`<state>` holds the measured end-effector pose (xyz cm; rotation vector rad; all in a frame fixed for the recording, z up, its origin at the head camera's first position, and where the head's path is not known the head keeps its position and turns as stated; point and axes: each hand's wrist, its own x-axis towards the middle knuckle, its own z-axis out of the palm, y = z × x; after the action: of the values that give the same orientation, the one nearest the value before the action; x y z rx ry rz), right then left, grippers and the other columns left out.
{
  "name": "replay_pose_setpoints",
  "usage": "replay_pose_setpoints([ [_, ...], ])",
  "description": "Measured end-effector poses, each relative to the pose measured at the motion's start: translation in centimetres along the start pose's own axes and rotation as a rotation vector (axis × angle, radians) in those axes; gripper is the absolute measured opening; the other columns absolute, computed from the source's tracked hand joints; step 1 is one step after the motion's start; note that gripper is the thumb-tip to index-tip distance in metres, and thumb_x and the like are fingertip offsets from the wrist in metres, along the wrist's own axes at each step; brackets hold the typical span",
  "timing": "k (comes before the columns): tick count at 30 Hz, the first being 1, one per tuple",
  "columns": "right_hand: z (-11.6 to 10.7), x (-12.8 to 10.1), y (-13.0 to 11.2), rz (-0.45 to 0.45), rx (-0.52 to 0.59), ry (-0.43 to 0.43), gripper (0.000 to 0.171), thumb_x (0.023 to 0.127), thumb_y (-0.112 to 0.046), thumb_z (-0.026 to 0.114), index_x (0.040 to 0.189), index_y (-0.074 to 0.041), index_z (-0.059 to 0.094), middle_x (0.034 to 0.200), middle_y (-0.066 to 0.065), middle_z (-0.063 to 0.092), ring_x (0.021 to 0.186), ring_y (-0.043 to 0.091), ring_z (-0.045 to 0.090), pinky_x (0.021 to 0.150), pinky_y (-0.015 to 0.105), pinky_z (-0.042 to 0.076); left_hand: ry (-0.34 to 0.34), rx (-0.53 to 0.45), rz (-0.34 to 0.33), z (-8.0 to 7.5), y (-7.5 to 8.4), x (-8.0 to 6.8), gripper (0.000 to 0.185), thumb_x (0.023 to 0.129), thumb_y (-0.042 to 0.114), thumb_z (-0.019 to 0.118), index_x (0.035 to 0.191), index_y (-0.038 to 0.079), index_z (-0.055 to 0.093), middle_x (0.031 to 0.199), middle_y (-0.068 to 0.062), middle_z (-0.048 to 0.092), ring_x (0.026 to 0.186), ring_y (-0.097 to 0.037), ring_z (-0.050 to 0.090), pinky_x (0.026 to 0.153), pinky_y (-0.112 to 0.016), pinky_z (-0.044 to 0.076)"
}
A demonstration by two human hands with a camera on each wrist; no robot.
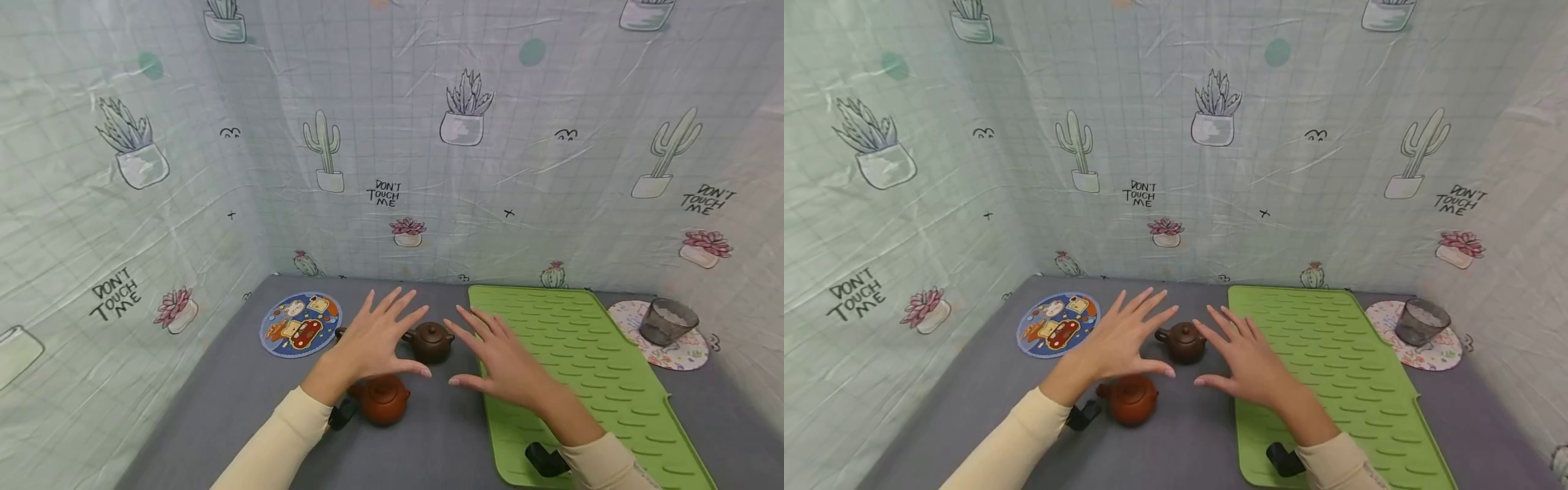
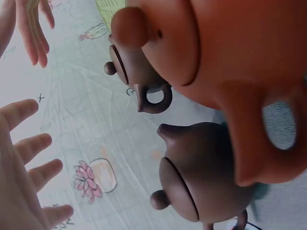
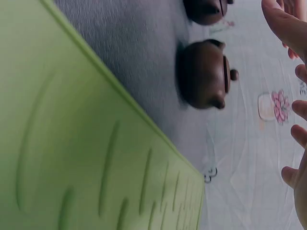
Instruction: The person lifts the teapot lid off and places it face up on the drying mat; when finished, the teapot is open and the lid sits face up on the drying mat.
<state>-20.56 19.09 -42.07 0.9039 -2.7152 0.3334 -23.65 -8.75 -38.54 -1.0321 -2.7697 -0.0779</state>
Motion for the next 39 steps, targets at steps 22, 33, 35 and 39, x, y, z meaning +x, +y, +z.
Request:
replay_pose_setpoints([
  [22, 1.6, 1.3, -3.6, -0.034, 0.261, -0.003, 0.086, 0.084, -0.057, 0.077, 0.157, -0.031, 0.040, 0.151, 0.001, 0.053, 0.138, 0.026, 0.052, 0.110, 0.058, 0.046, 0.135, -0.024, -0.047, 0.7, -0.2, -5.3, 0.103, 0.068, 0.083, 0.071, 0.152, 0.026, 0.051, 0.140, -0.006, 0.060, 0.125, -0.026, 0.058, 0.106, -0.051, 0.049],
  [33, 2.9, 1.9, -5.6, -0.050, 0.362, -0.041, 0.074, 0.086, -0.058, 0.074, 0.150, -0.031, 0.050, 0.153, 0.001, 0.051, 0.140, 0.026, 0.053, 0.108, 0.056, 0.049, 0.215, -0.094, -0.086, 1.3, 0.1, -8.2, 0.097, 0.068, 0.074, 0.080, 0.147, 0.023, 0.056, 0.134, -0.003, 0.062, 0.113, -0.023, 0.066, 0.087, -0.040, 0.058],
  [35, 3.2, 1.9, -6.0, -0.052, 0.382, -0.056, 0.071, 0.087, -0.060, 0.071, 0.150, -0.033, 0.051, 0.153, 0.001, 0.051, 0.140, 0.026, 0.053, 0.108, 0.055, 0.049, 0.225, -0.109, -0.106, 1.4, 0.3, -8.6, 0.096, 0.068, 0.072, 0.081, 0.146, 0.023, 0.057, 0.134, -0.002, 0.063, 0.111, -0.022, 0.067, 0.087, -0.041, 0.058],
  [39, 3.7, 2.0, -6.7, -0.054, 0.417, -0.072, 0.066, 0.089, -0.060, 0.069, 0.148, -0.036, 0.052, 0.154, 0.000, 0.050, 0.141, 0.025, 0.052, 0.108, 0.055, 0.049, 0.227, -0.128, -0.142, 1.7, 0.5, -9.2, 0.094, 0.067, 0.071, 0.082, 0.144, 0.022, 0.059, 0.133, 0.000, 0.063, 0.108, -0.020, 0.068, 0.085, -0.039, 0.059],
])
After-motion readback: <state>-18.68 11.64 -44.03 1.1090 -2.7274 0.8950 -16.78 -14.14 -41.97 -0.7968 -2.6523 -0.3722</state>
